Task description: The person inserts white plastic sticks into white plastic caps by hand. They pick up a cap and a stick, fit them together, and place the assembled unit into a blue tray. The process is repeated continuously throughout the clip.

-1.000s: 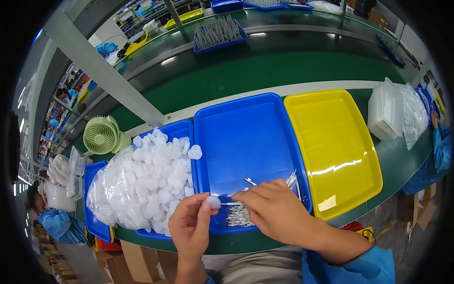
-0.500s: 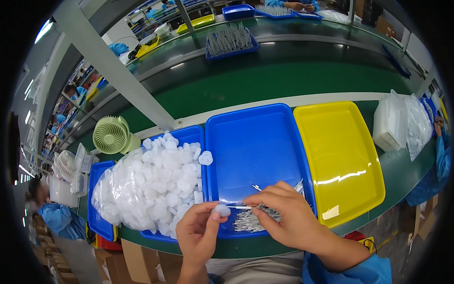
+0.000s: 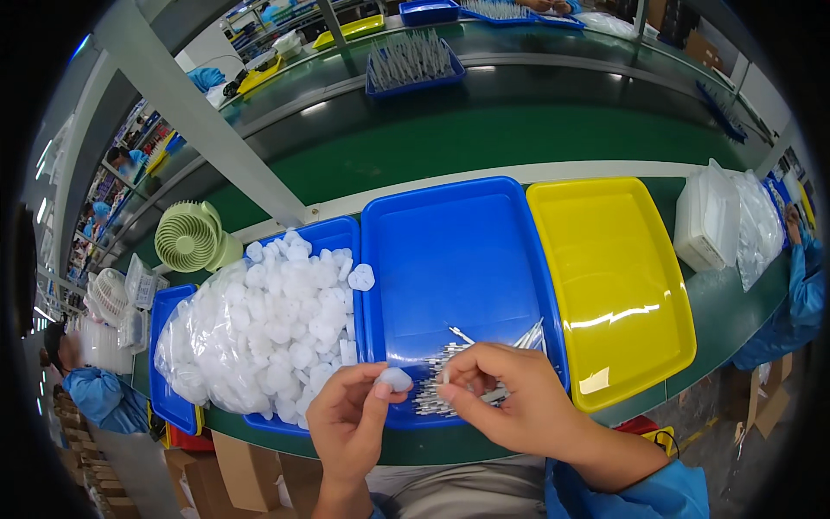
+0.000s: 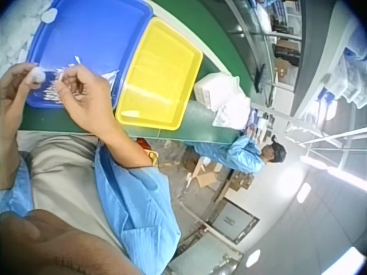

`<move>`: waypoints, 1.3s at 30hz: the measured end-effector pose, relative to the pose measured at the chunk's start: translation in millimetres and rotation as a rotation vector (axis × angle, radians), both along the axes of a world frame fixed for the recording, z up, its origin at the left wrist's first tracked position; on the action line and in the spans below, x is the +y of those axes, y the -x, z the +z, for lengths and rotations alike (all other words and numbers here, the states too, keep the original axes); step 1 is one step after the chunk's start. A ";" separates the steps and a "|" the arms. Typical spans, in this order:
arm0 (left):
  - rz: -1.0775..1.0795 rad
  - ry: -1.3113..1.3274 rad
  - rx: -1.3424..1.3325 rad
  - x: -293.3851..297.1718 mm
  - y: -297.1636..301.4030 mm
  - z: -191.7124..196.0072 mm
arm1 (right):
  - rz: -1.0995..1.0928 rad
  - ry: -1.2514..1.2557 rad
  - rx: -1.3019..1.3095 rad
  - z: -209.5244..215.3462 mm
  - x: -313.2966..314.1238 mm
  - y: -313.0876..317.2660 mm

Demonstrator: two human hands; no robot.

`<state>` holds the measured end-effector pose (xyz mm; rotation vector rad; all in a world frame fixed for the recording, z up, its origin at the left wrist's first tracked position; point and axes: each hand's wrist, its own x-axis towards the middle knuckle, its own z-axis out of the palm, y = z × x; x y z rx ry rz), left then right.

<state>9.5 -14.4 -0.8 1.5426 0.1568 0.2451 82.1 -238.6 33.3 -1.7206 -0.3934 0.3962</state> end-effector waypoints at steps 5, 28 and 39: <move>-0.047 0.103 0.036 -8.1 0.7 -0.5 | -0.008 -0.093 -0.205 -11.7 12.2 4.2; -0.034 0.216 0.057 -7.5 2.3 4.4 | 0.019 0.154 -0.593 -26.6 11.8 8.2; -0.047 0.225 0.027 -6.2 2.1 -1.7 | -0.010 0.056 -0.473 -21.5 14.4 10.2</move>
